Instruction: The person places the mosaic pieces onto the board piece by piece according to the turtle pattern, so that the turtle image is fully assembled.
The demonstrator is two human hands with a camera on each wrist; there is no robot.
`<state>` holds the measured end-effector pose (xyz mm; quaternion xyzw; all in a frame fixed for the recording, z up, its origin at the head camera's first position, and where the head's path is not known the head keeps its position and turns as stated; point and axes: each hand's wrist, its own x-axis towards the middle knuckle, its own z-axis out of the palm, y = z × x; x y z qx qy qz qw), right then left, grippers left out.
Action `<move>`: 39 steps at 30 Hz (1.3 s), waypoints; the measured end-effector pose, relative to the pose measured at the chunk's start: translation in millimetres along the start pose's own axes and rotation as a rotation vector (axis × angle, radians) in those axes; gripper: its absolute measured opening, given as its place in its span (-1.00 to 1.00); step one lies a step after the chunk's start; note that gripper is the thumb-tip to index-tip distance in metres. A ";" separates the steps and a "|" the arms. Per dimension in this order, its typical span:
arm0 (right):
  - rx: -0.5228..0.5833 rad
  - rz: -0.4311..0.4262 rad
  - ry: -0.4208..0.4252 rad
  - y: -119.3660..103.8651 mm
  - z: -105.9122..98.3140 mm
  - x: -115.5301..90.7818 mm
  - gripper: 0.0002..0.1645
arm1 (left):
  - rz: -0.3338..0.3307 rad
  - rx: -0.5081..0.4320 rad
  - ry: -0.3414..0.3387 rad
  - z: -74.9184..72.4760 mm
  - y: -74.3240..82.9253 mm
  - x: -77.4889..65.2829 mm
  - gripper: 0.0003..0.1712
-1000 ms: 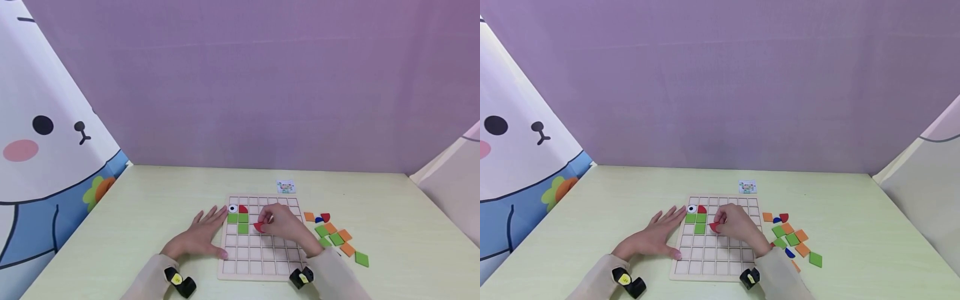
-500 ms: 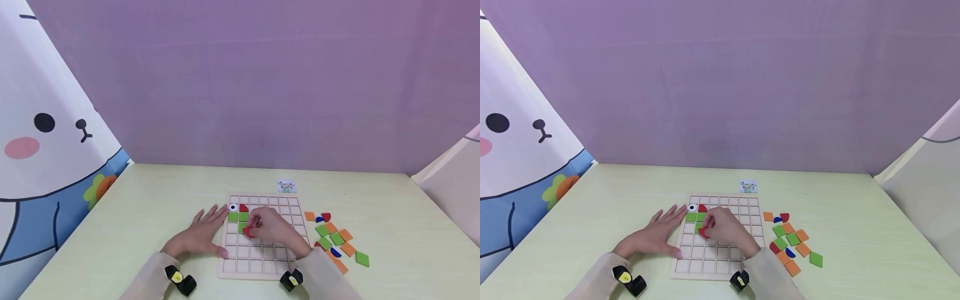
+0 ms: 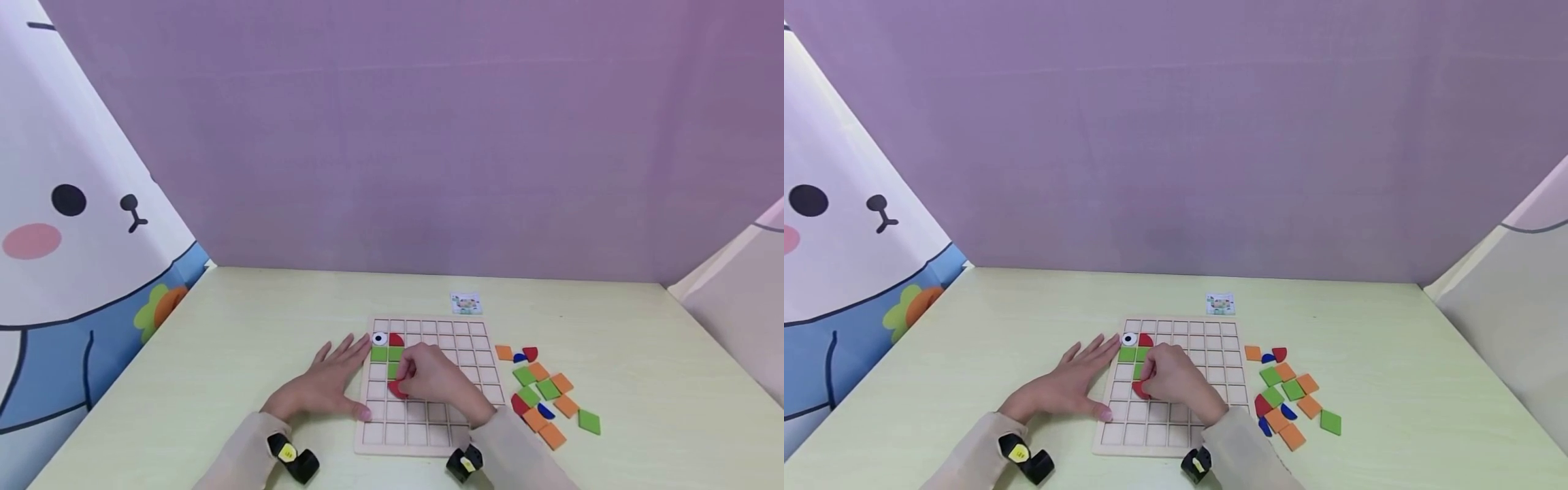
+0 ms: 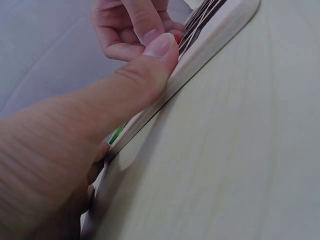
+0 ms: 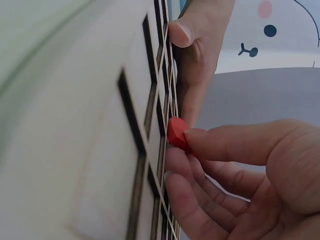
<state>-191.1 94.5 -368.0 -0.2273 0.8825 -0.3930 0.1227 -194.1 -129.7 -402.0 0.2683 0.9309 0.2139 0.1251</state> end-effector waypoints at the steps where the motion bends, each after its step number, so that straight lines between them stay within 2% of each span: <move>1: -0.001 0.005 0.004 0.0 0.5 0.1 -0.88 | -0.001 0.001 -0.001 0.1 -0.3 -0.2 0.33; 16: -0.022 0.052 0.033 0.5 4.8 -0.4 -0.86 | 0.000 -0.002 -0.003 0.5 -0.6 -1.4 0.33; 32: -0.037 0.032 0.040 3.2 5.7 0.0 -0.86 | 0.001 0.000 -0.001 1.1 -0.6 -1.2 0.33; 39: -0.037 0.004 0.027 2.9 0.1 -1.6 -0.88 | 0.011 0.003 0.001 0.9 -1.3 -0.3 0.33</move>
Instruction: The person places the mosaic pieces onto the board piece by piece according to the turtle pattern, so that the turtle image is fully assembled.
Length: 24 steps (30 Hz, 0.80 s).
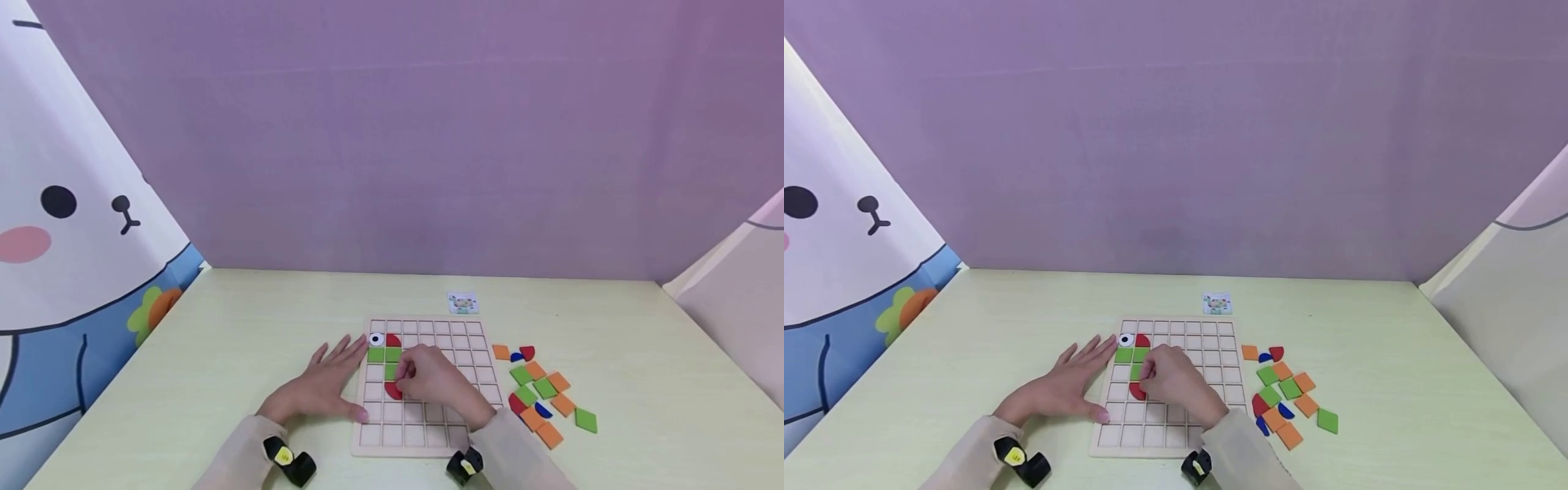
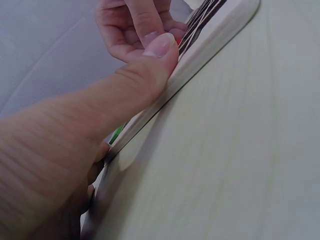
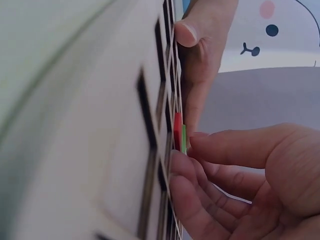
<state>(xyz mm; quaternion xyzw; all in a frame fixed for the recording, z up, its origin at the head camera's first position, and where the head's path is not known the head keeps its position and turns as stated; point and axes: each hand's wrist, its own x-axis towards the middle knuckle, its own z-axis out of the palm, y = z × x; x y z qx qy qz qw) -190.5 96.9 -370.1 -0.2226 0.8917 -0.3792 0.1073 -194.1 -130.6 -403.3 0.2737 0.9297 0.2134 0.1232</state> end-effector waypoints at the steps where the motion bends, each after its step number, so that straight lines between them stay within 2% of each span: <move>1: -0.003 -0.008 0.001 0.1 -1.0 -0.3 -0.89 | 0.002 0.001 0.000 -0.1 0.0 0.0 0.33; 6: -0.022 -0.008 0.013 0.3 -6.8 -2.6 -0.91 | 0.007 0.007 -0.001 -0.5 0.1 0.0 0.33; 15: -0.059 0.067 0.057 6.6 -21.6 -11.5 -0.90 | 0.002 -0.001 0.005 -0.2 0.4 -1.3 0.34; 24: -0.127 0.088 0.127 24.7 -45.0 -25.2 -0.88 | 0.006 0.012 0.010 0.7 1.0 -1.2 0.34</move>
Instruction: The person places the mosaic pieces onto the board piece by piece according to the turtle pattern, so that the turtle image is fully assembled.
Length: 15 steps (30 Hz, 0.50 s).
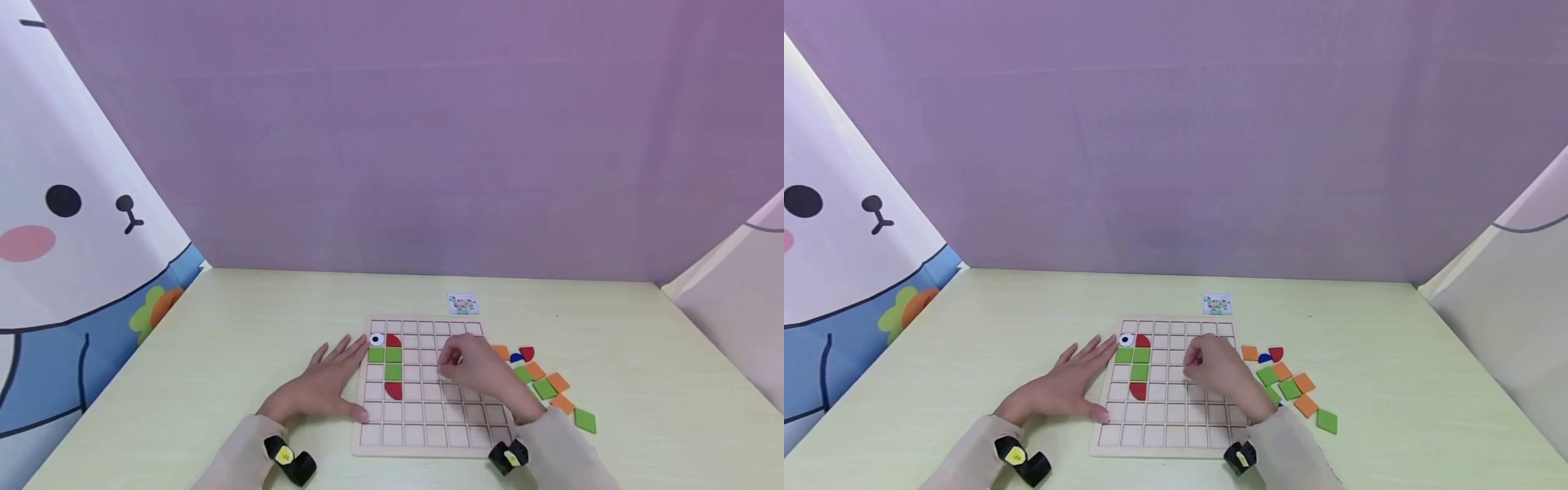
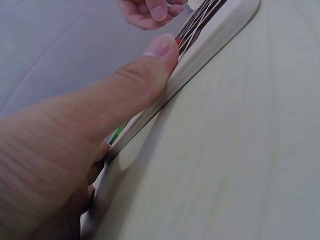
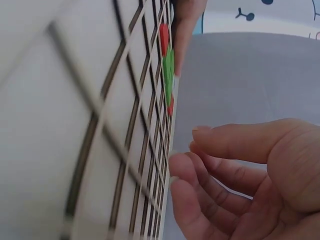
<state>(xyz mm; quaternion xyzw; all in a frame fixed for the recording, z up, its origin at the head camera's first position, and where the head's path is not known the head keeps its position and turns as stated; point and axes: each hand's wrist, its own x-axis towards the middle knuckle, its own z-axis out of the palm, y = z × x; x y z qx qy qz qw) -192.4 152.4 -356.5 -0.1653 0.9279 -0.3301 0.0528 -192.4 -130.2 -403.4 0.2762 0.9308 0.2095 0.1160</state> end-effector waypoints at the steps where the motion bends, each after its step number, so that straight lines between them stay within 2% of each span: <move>1: -0.002 -0.002 0.004 3.6 -2.7 -0.8 -0.88 | 0.001 0.001 0.000 -0.3 0.1 -0.1 0.34; 7: -0.026 0.009 0.029 22.4 -18.5 -8.4 -0.86 | 0.005 0.004 0.000 0.6 -0.8 0.6 0.34; 15: -0.044 0.131 0.027 38.3 -32.6 -21.3 -0.91 | 0.000 0.007 -0.002 0.3 -0.5 0.4 0.34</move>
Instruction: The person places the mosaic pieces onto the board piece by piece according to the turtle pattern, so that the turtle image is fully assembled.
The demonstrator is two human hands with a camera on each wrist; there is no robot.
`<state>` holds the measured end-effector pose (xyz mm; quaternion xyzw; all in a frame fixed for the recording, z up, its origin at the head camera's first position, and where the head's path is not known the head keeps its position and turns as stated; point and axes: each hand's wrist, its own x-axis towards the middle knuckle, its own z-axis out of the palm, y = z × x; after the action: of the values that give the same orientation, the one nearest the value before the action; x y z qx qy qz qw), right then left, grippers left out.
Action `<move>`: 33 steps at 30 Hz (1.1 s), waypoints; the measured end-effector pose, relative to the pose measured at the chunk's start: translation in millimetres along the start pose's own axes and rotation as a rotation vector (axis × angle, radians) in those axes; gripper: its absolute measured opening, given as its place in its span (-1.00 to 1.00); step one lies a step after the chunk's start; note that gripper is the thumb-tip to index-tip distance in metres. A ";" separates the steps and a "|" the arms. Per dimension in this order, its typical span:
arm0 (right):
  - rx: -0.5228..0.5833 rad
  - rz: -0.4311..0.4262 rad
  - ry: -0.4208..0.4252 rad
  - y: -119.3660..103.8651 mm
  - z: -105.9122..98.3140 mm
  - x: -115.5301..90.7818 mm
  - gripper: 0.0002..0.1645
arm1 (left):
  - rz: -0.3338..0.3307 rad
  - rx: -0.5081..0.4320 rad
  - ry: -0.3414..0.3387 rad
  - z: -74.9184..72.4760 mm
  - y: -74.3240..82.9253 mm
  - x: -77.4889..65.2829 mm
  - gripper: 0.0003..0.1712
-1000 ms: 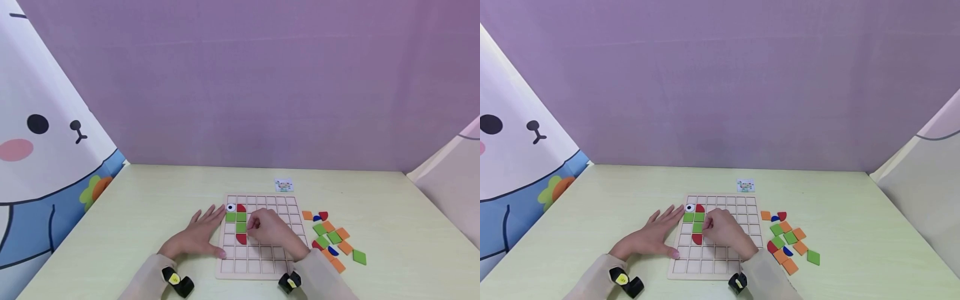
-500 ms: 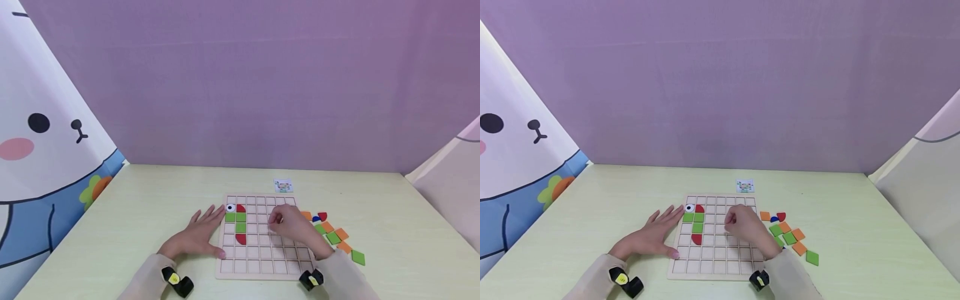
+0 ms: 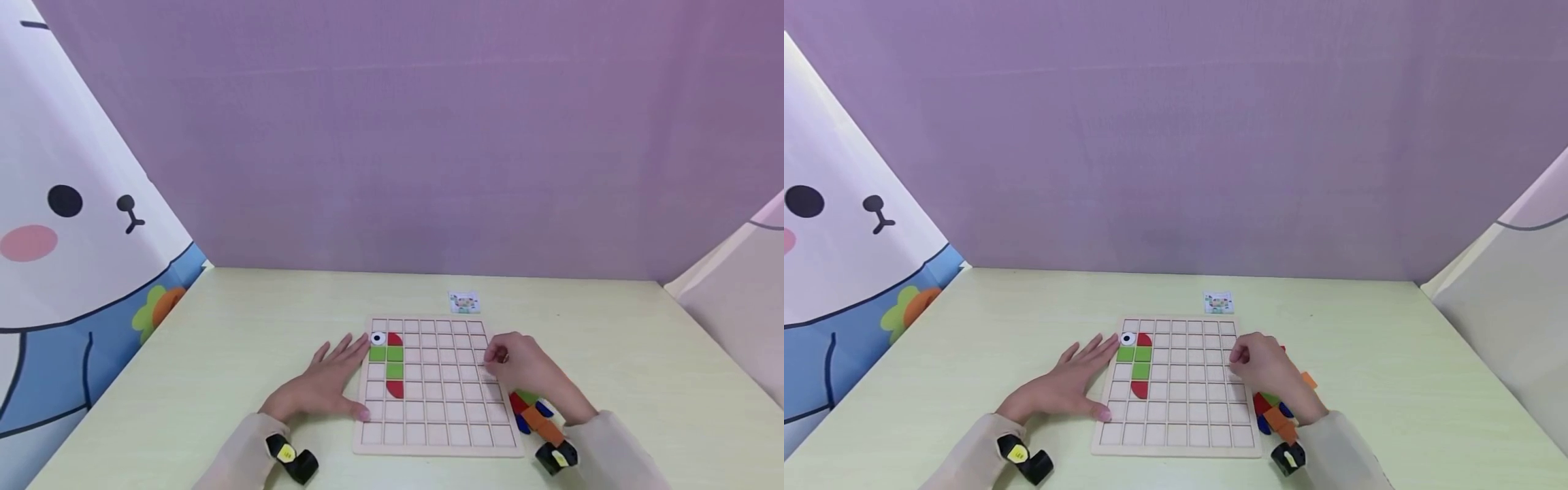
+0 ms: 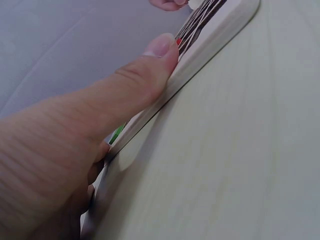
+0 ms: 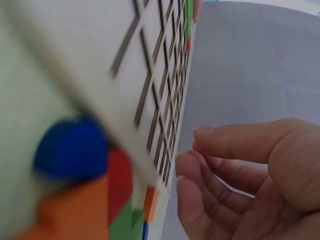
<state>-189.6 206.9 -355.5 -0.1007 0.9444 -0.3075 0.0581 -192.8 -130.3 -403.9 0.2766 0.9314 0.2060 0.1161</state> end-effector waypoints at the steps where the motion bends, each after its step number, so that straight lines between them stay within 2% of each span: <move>1: -0.003 0.001 -0.002 3.0 -1.2 -1.2 -0.92 | -0.002 -0.003 0.000 0.1 -0.2 0.2 0.34; 8: -0.041 -0.038 -0.008 17.9 -10.3 -10.5 -0.92 | -0.012 -0.008 0.000 -1.1 -0.1 1.0 0.35; 16: -0.017 -0.018 -0.069 19.3 -12.0 -23.5 -0.80 | -0.006 -0.003 -0.003 -0.6 -0.3 0.5 0.35; 24: -0.017 0.069 -0.099 23.5 -8.0 -26.5 -0.67 | -0.009 -0.002 -0.004 -0.7 -0.2 0.9 0.35; 33: -0.050 0.137 -0.146 23.6 -9.8 -23.9 -0.64 | -0.018 -0.012 -0.004 -0.5 0.5 0.7 0.34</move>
<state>-171.7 236.5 -360.4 -0.0595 0.9498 -0.2708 0.1449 -193.3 -129.7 -403.2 0.2680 0.9323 0.2101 0.1217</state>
